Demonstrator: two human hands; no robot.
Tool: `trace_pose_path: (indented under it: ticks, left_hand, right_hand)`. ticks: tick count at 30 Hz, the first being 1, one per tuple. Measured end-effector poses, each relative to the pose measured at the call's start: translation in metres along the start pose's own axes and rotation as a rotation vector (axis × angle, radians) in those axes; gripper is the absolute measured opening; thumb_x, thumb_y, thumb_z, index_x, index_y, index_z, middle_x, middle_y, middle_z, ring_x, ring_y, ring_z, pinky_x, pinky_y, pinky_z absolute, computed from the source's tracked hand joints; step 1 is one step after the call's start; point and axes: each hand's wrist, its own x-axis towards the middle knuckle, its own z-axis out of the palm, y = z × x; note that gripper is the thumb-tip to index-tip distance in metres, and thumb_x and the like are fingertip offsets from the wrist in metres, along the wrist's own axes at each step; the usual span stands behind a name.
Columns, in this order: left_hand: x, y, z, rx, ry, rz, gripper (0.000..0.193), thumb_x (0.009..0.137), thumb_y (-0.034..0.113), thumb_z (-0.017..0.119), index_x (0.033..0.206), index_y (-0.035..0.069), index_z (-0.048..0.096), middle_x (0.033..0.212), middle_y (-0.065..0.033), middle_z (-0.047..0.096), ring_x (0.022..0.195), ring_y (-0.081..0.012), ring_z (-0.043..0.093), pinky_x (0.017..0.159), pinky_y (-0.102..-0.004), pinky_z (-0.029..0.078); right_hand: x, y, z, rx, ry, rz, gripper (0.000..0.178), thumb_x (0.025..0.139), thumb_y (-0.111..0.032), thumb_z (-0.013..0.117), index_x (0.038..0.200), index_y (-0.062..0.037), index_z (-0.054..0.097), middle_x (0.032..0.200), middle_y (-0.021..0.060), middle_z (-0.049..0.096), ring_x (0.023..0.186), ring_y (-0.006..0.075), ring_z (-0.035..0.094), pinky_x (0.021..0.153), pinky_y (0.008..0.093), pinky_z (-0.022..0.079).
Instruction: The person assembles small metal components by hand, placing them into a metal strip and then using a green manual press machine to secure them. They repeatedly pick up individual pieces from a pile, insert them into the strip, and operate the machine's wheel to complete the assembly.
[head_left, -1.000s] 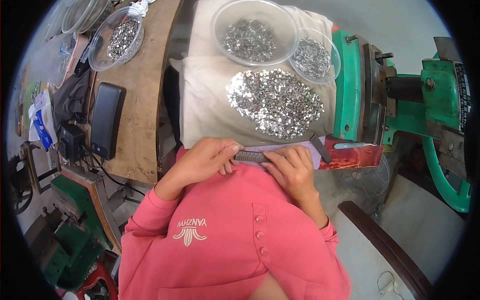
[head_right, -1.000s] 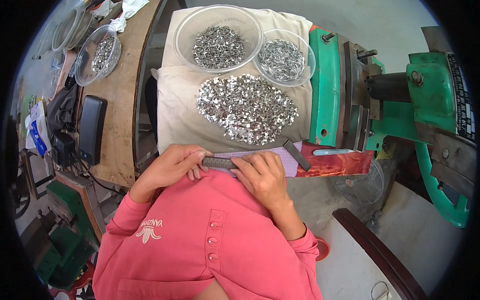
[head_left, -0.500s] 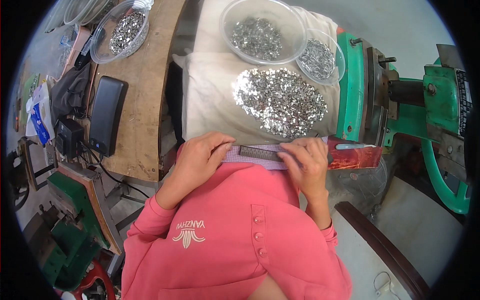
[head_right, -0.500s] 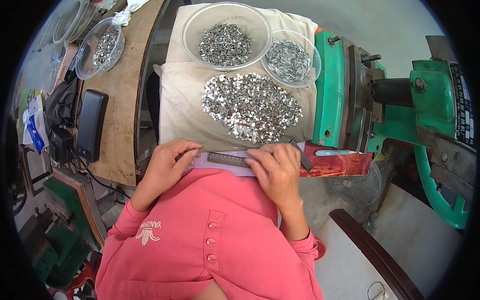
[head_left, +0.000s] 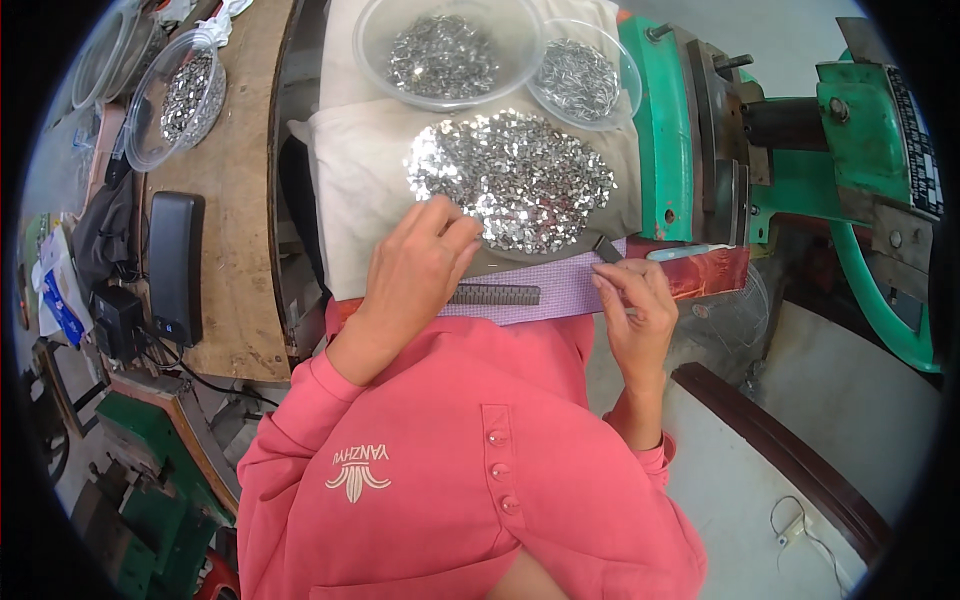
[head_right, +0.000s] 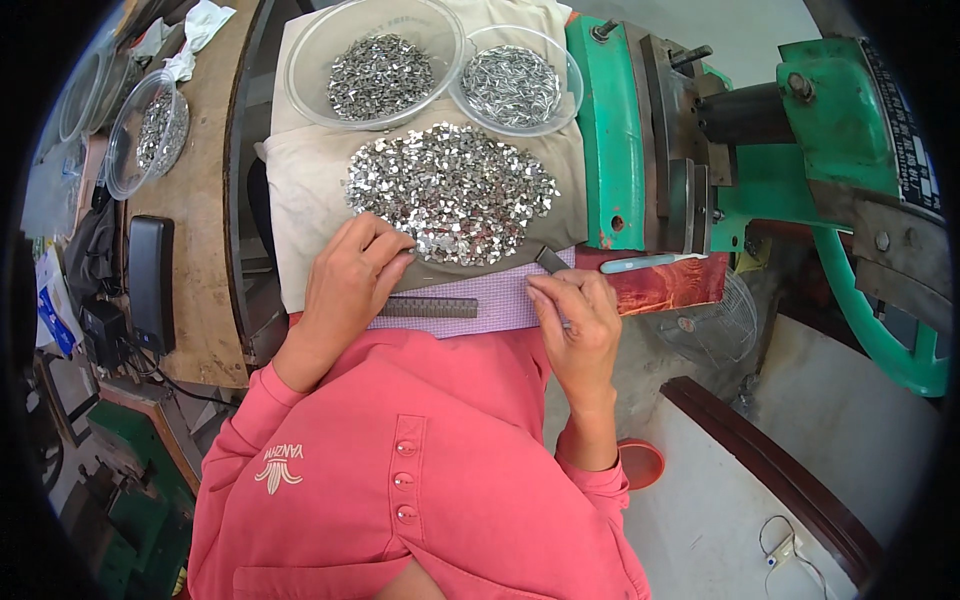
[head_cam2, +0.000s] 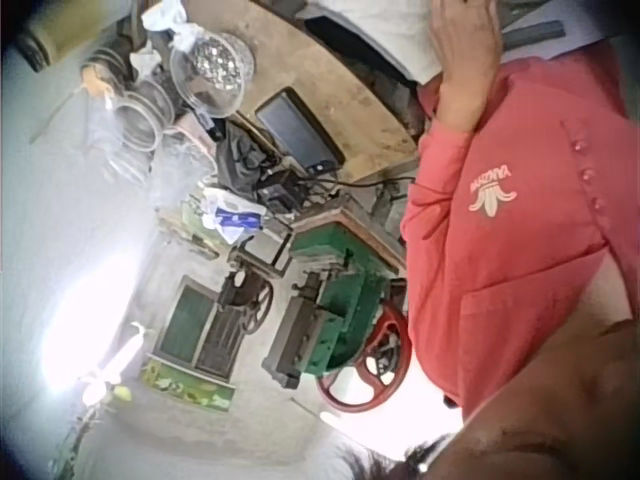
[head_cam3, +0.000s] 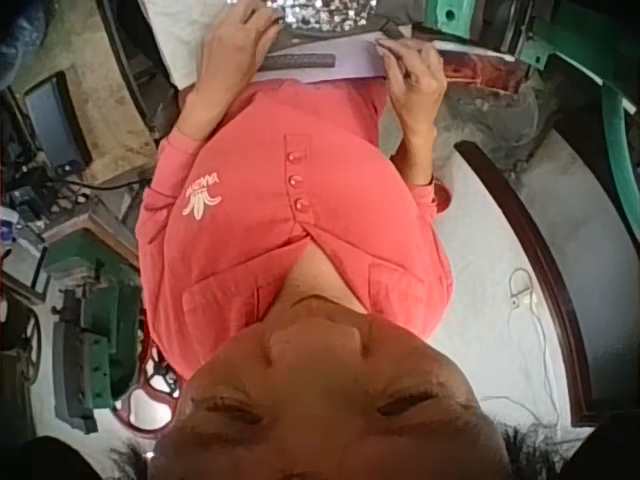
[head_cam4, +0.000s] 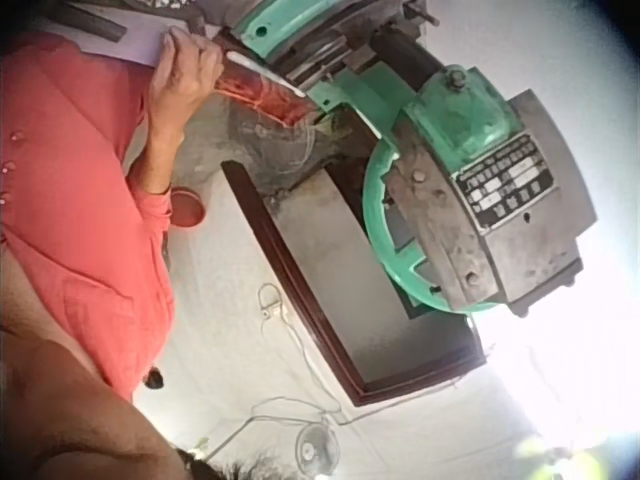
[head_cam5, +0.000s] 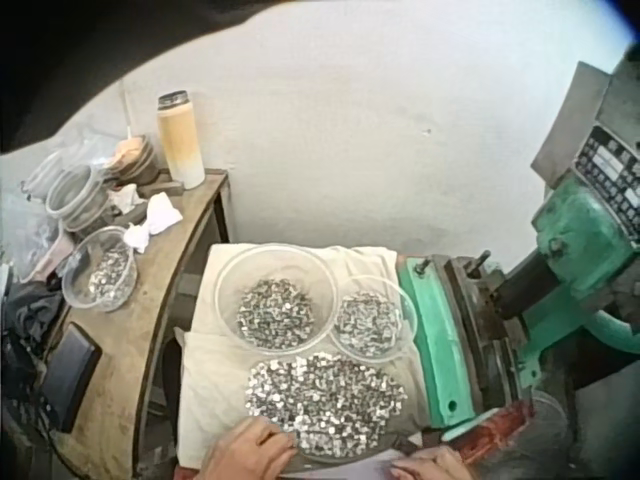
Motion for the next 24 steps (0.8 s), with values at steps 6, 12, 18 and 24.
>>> trace_pose_path:
  ticks: [6,12,18,24]
  left_hand:
    - [0.000,-0.002,0.003,-0.005,0.016,-0.012,0.010,0.081,0.004,0.073,0.087,0.005,0.065,0.087,-0.0067,0.057,0.082,-0.0274,0.060,0.068,-0.0389,0.049]
    - [-0.009,-0.006,-0.002,-0.055,0.030,0.018,0.015,0.078,0.005,0.075,0.088,0.004,0.065,0.089,-0.0088,0.059,0.083,-0.0291,0.060,0.070,-0.0381,0.049]
    - [-0.039,-0.011,-0.018,-0.118,-0.044,0.035,0.027,0.071,0.010,0.083,0.092,0.002,0.068,0.093,-0.0114,0.059,0.086,-0.0305,0.059,0.072,-0.0385,0.049]
    - [-0.050,-0.016,-0.010,-0.107,-0.020,0.068,0.030,0.069,0.013,0.084,0.092,0.003,0.068,0.094,-0.0111,0.059,0.085,-0.0301,0.058,0.071,-0.0383,0.048]
  right_hand:
    - [-0.017,-0.001,0.010,0.044,-0.096,0.059,0.015,0.077,-0.006,0.078,0.091,-0.0078,0.075,0.087,0.0053,0.064,0.083,0.0233,0.061,0.075,0.0350,0.044]
    - [-0.021,-0.012,0.019,0.063,-0.186,-0.029,0.016,0.076,-0.006,0.079,0.091,-0.0073,0.075,0.085,0.0044,0.062,0.082,0.0233,0.059,0.075,0.0360,0.044]
    - [-0.022,-0.011,0.022,0.041,-0.186,-0.045,0.018,0.076,-0.005,0.079,0.093,-0.0082,0.075,0.085,0.0037,0.061,0.081,0.0225,0.059,0.073,0.0353,0.043]
    - [-0.020,-0.015,0.019,-0.158,-0.187,-0.241,0.023,0.075,-0.005,0.074,0.097,-0.0091,0.073,0.085,0.0017,0.060,0.078,0.0213,0.058,0.072,0.0355,0.043]
